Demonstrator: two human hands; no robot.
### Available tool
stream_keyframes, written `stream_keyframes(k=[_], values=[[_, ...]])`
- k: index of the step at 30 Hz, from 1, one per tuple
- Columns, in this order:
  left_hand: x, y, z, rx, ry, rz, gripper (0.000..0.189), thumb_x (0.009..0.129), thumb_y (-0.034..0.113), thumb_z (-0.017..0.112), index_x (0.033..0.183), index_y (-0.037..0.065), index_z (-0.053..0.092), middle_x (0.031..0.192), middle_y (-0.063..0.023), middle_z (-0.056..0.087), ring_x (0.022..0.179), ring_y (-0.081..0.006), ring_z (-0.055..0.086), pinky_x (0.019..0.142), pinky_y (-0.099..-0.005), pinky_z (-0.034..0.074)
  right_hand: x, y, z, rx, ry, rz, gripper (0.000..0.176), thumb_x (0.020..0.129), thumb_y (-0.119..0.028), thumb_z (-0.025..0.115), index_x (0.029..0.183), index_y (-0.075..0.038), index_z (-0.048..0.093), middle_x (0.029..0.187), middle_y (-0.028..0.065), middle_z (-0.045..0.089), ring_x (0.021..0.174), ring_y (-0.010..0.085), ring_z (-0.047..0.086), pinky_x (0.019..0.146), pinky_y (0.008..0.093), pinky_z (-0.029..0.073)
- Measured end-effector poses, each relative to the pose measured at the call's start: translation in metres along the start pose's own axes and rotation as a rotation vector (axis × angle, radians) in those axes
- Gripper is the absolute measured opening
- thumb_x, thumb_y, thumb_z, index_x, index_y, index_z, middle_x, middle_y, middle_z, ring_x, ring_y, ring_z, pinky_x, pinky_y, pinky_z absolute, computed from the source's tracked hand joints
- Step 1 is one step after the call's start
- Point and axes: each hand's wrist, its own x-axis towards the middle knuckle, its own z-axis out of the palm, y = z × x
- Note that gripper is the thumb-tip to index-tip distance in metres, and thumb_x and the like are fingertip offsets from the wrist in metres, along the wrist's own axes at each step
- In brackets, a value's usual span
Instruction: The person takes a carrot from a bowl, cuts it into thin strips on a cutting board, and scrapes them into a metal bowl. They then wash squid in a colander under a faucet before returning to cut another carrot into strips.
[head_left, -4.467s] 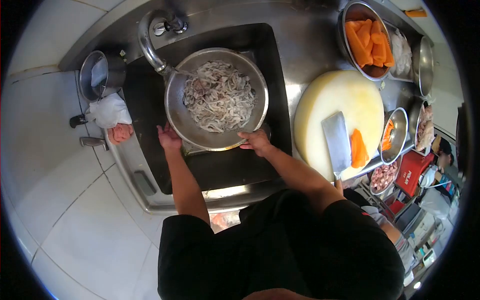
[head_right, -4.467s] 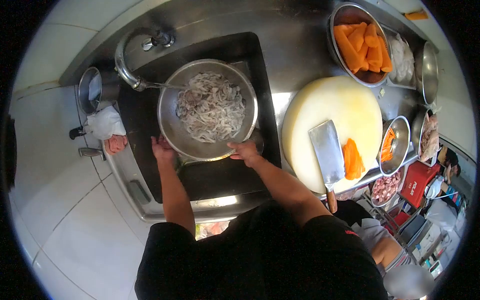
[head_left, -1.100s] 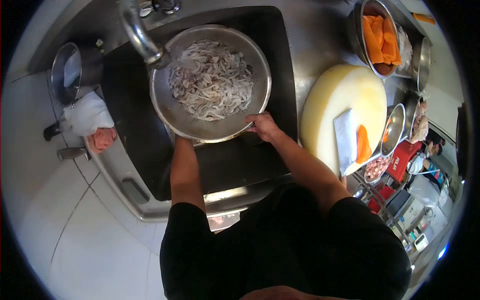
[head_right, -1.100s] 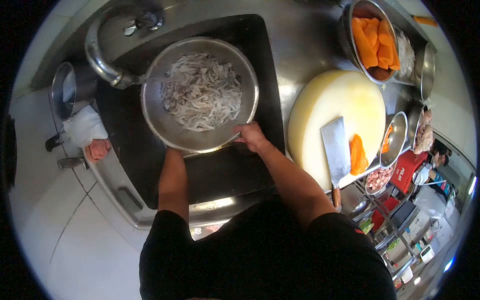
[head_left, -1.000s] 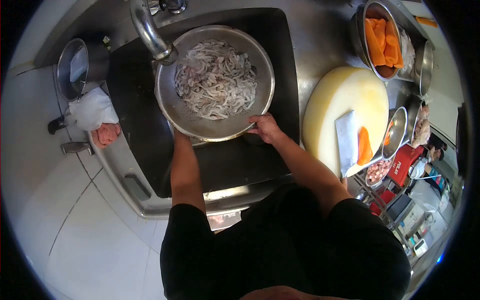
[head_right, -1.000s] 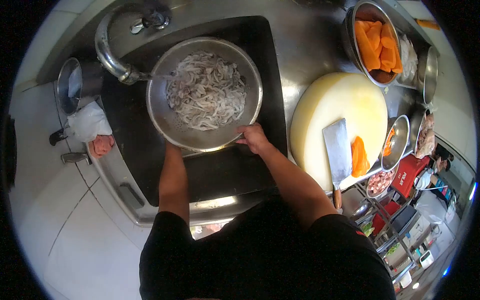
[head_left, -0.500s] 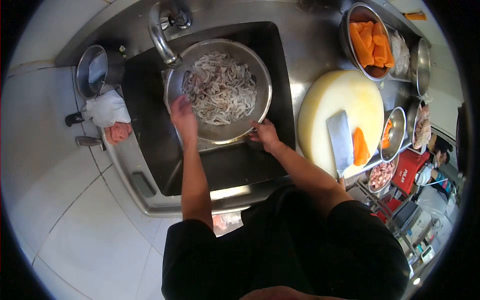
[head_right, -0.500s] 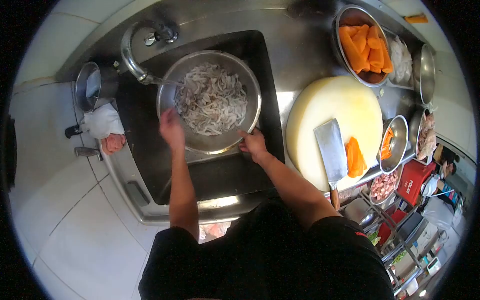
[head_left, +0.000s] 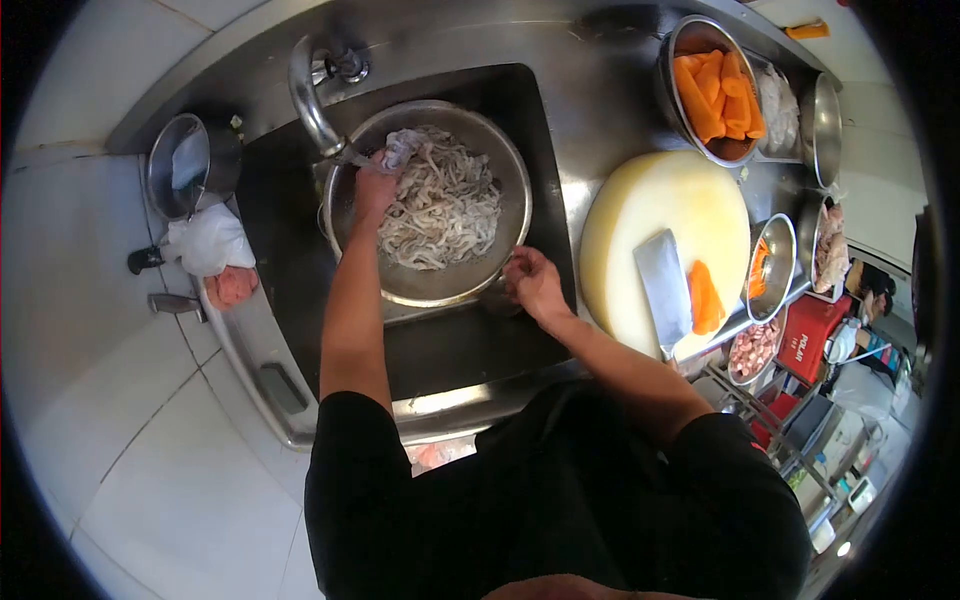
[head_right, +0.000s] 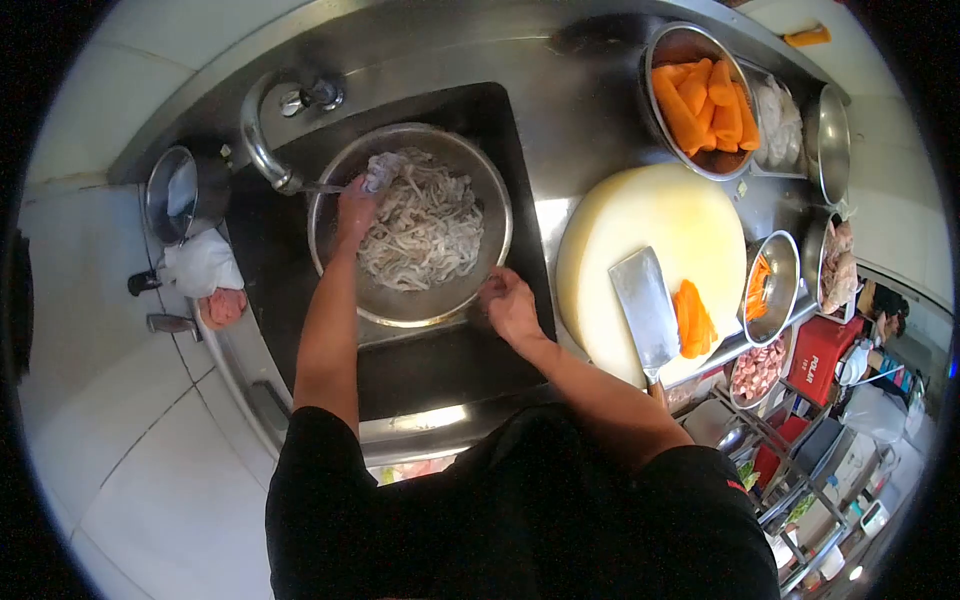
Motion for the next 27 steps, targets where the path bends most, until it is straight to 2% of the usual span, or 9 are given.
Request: stream_keyframes(k=[4, 6, 8, 11, 14, 16, 19, 23, 27], values=[[-0.015, -0.003, -0.007, -0.537, -0.101, -0.147, 0.053, 0.087, 0.013, 0.079, 0.134, -0.004, 0.063, 0.112, -0.0145, 0.077, 0.098, -0.024, 0.071, 0.089, -0.0354, 0.055, 0.024, -0.063, 0.02, -0.146, -0.037, -0.291, 0.05, 0.094, -0.015, 0.067, 0.141, -0.001, 0.059, 0.118, 0.0188, 0.068, 0.094, 0.0263, 0.072, 0.084, 0.0378, 0.057], [-0.027, 0.024, -0.017, -0.389, -0.124, -0.108, 0.052, 0.087, 0.01, 0.079, 0.135, -0.004, 0.063, 0.111, -0.0141, 0.077, 0.099, -0.0211, 0.071, 0.09, -0.0341, 0.054, 0.041, -0.106, 0.04, -0.188, -0.038, -0.501, 0.052, 0.092, -0.014, 0.068, 0.142, -0.003, 0.059, 0.124, 0.0228, 0.067, 0.104, 0.0336, 0.071, 0.094, 0.042, 0.055], [-0.038, 0.04, -0.029, -0.306, -0.172, -0.076, 0.051, 0.087, 0.008, 0.078, 0.135, -0.003, 0.063, 0.111, -0.0131, 0.077, 0.1, -0.0187, 0.07, 0.09, -0.0331, 0.054, 0.068, -0.127, 0.064, -0.364, 0.168, -0.872, 0.054, 0.089, -0.012, 0.07, 0.142, -0.003, 0.059, 0.13, 0.0249, 0.066, 0.115, 0.0396, 0.067, 0.103, 0.0452, 0.051], [-0.051, 0.046, -0.043, -0.308, -0.231, -0.004, 0.049, 0.087, 0.008, 0.078, 0.133, 0.0, 0.065, 0.112, -0.0115, 0.077, 0.1, -0.0179, 0.07, 0.09, -0.0329, 0.054, 0.124, -0.132, 0.077, -0.516, -0.038, -1.114, 0.054, 0.087, -0.01, 0.07, 0.139, -0.002, 0.06, 0.13, 0.0265, 0.065, 0.122, 0.043, 0.063, 0.109, 0.0466, 0.048], [-0.065, 0.043, -0.05, -0.373, -0.197, 0.083, 0.044, 0.087, 0.01, 0.078, 0.129, 0.003, 0.068, 0.112, -0.0127, 0.077, 0.101, -0.0222, 0.072, 0.091, -0.0351, 0.054, 0.129, -0.153, 0.076, -0.473, -0.319, -0.894, 0.05, 0.086, -0.009, 0.07, 0.134, -0.001, 0.062, 0.126, 0.0295, 0.066, 0.12, 0.0444, 0.063, 0.104, 0.0472, 0.05], [-0.072, 0.041, -0.045, -0.435, -0.15, 0.076, 0.04, 0.088, 0.012, 0.077, 0.126, 0.003, 0.069, 0.111, -0.0148, 0.077, 0.102, -0.0259, 0.073, 0.092, -0.037, 0.054, 0.123, -0.153, 0.078, -0.492, -0.261, -0.871, 0.045, 0.085, -0.009, 0.069, 0.129, 0.0, 0.063, 0.121, 0.0309, 0.067, 0.117, 0.0459, 0.064, 0.101, 0.0491, 0.051], [-0.083, 0.052, -0.039, -0.265, -0.056, 0.032, 0.04, 0.088, 0.014, 0.077, 0.125, 0.002, 0.068, 0.111, -0.02, 0.076, 0.104, -0.0323, 0.073, 0.092, -0.0395, 0.054, 0.113, -0.151, 0.079, -0.506, -0.212, -0.83, 0.037, 0.085, -0.008, 0.069, 0.121, 0.003, 0.065, 0.112, 0.0314, 0.069, 0.11, 0.0484, 0.066, 0.095, 0.0514, 0.053], [-0.08, 0.015, -0.008, -0.257, 0.055, 0.076, 0.042, 0.086, 0.016, 0.077, 0.124, 0.001, 0.068, 0.108, -0.0264, 0.074, 0.104, -0.0414, 0.072, 0.088, -0.043, 0.055, 0.105, -0.153, 0.073, -0.54, -0.222, -0.79, 0.033, 0.085, -0.011, 0.069, 0.114, 0.004, 0.067, 0.104, 0.0304, 0.071, 0.106, 0.0487, 0.067, 0.092, 0.0526, 0.054], [-0.092, 0.07, -0.022, -0.147, 0.176, -0.003, 0.041, 0.084, 0.014, 0.076, 0.122, 0.0, 0.069, 0.101, -0.0297, 0.072, 0.099, -0.0453, 0.071, 0.086, -0.0445, 0.055, 0.097, -0.159, 0.078, -0.561, -0.123, -0.718, 0.032, 0.084, -0.015, 0.071, 0.11, 0.003, 0.068, 0.101, 0.0311, 0.071, 0.102, 0.0489, 0.068, 0.092, 0.0533, 0.055]])
